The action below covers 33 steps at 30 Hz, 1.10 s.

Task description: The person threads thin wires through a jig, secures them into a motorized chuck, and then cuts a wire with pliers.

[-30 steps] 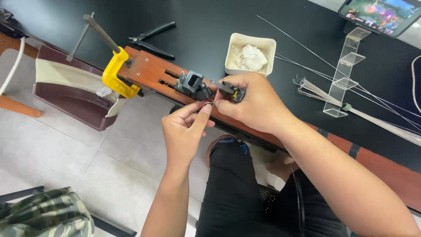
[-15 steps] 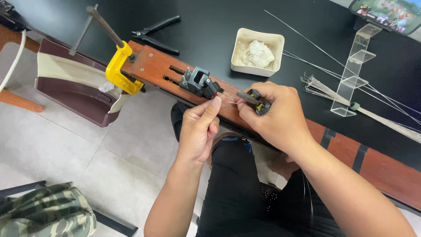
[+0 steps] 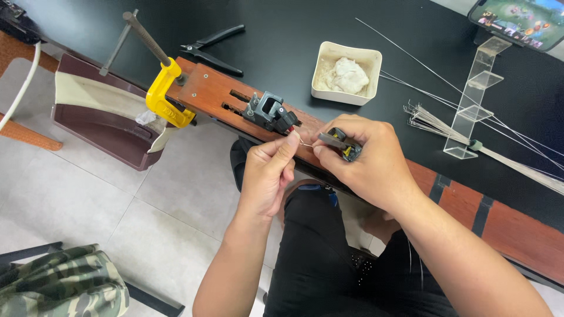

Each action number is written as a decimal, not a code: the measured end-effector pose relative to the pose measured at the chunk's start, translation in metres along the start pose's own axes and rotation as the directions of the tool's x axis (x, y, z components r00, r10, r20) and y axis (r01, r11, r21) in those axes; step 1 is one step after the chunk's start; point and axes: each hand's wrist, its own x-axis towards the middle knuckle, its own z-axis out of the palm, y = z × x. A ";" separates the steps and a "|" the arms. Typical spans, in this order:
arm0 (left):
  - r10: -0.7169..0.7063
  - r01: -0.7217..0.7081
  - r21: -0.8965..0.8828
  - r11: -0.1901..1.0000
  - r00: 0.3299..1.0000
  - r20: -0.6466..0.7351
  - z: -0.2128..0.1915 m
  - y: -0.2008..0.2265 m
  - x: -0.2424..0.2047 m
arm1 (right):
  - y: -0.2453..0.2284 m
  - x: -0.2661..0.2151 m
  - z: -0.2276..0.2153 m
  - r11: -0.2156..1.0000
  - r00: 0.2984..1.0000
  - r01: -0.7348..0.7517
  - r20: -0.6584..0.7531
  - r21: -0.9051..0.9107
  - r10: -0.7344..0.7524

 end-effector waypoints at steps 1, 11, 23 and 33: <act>-0.010 0.009 0.020 1.000 1.000 0.012 -0.001 0.000 0.000 | 0.000 -0.001 0.000 1.000 1.000 0.026 0.010 0.014 -0.026; -0.039 0.043 -0.021 0.999 0.989 0.140 -0.015 -0.011 0.004 | -0.005 -0.013 0.004 0.994 0.992 0.105 -0.068 -0.025 -0.106; 0.470 -0.491 0.555 0.672 0.861 0.194 0.003 0.014 -0.008 | 0.012 -0.014 0.005 0.920 0.929 0.262 -0.182 -0.292 -0.323; 0.225 -0.746 0.270 -0.609 0.164 0.960 0.018 0.104 0.021 | 0.014 -0.009 -0.007 0.882 0.949 0.244 -0.087 -0.403 -0.302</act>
